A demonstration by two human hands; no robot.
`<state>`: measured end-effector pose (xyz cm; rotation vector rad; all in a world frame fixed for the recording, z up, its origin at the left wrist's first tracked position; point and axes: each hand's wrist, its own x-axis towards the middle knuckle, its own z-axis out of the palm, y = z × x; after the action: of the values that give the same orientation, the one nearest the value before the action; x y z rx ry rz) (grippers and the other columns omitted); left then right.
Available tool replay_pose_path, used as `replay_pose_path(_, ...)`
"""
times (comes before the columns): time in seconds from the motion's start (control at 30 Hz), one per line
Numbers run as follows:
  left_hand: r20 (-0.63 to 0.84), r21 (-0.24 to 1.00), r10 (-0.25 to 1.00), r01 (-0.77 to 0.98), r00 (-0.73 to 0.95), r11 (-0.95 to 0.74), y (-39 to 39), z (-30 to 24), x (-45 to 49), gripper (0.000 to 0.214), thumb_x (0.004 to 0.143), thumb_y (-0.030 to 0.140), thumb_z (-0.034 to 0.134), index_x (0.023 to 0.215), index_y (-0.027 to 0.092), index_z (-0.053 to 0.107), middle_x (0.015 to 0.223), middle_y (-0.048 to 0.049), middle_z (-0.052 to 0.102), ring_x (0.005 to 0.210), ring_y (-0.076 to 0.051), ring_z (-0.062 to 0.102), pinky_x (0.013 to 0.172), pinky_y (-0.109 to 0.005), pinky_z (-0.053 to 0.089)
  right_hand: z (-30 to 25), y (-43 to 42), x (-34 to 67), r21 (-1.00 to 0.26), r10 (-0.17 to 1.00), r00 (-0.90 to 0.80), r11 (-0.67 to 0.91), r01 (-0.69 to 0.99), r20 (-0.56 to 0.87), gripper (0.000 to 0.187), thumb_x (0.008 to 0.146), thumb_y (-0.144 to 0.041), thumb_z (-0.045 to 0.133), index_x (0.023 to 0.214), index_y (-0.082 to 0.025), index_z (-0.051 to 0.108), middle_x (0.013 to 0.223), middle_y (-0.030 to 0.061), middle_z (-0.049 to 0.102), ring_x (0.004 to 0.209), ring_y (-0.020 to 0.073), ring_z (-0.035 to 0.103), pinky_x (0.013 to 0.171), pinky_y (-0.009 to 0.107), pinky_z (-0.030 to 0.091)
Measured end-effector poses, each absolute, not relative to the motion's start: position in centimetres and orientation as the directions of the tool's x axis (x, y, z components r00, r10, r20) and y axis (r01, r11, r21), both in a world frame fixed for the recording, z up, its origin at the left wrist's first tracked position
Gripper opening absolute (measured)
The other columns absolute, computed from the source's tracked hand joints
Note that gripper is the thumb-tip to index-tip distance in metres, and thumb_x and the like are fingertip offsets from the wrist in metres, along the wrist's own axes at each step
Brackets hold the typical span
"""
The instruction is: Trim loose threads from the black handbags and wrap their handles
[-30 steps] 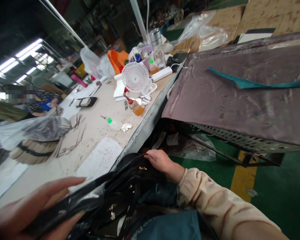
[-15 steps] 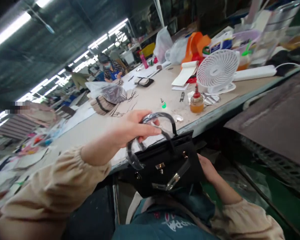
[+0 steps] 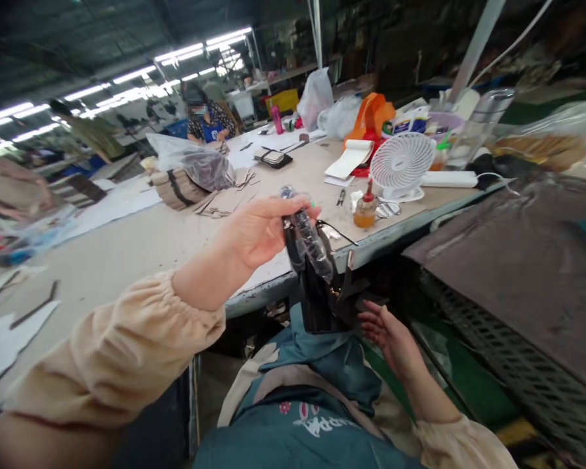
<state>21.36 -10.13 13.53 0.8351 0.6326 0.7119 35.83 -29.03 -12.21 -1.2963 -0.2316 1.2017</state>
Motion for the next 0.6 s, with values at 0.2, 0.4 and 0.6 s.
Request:
replay_pose_path(0.2,-0.118,0.796,0.813,-0.435,0.570,0.421,-11.1,12.2,21.7,0.010,0.071,0.006,0.060,0.079,0.012,0.058,0.069,-0.0026,0.065,0.071,-0.013,0.064,0.071,-0.025,0.052,-10.7,-30.2,34.0,-0.852,0.826,0.429,-0.112,-0.511,-0.366,0.042,0.071,-0.028,0.065,0.112,-0.024,0.058,0.111,0.0063,0.060,0.094,0.0192,0.059,0.075,0.029,0.050)
replay_pose_path(0.4,-0.044,0.761,0.848,-0.533,0.527,0.371,-13.4,11.3,22.3,0.015,0.069,0.006,0.063,0.078,0.015,0.056,0.069,0.0027,0.062,0.075,-0.011,0.065,0.075,-0.023,0.050,-11.3,-30.7,31.9,-0.780,0.839,0.257,-0.274,-0.562,-0.480,0.030,0.073,-0.037,0.065,0.095,-0.017,0.063,0.086,0.0075,0.064,0.072,0.0157,0.061,0.061,0.026,0.050)
replay_pose_path(0.6,-0.021,0.766,0.861,-0.545,0.508,0.341,-15.3,10.9,22.5,0.015,0.071,0.008,0.063,0.081,0.018,0.057,0.075,0.0026,0.064,0.082,-0.012,0.065,0.080,-0.024,0.050,-11.6,-29.5,31.0,-0.814,0.803,0.309,-0.334,-0.475,-0.509,0.037,0.072,-0.053,0.061,0.079,-0.016,0.058,0.072,0.0033,0.061,0.056,0.0109,0.055,0.049,0.023,0.045)
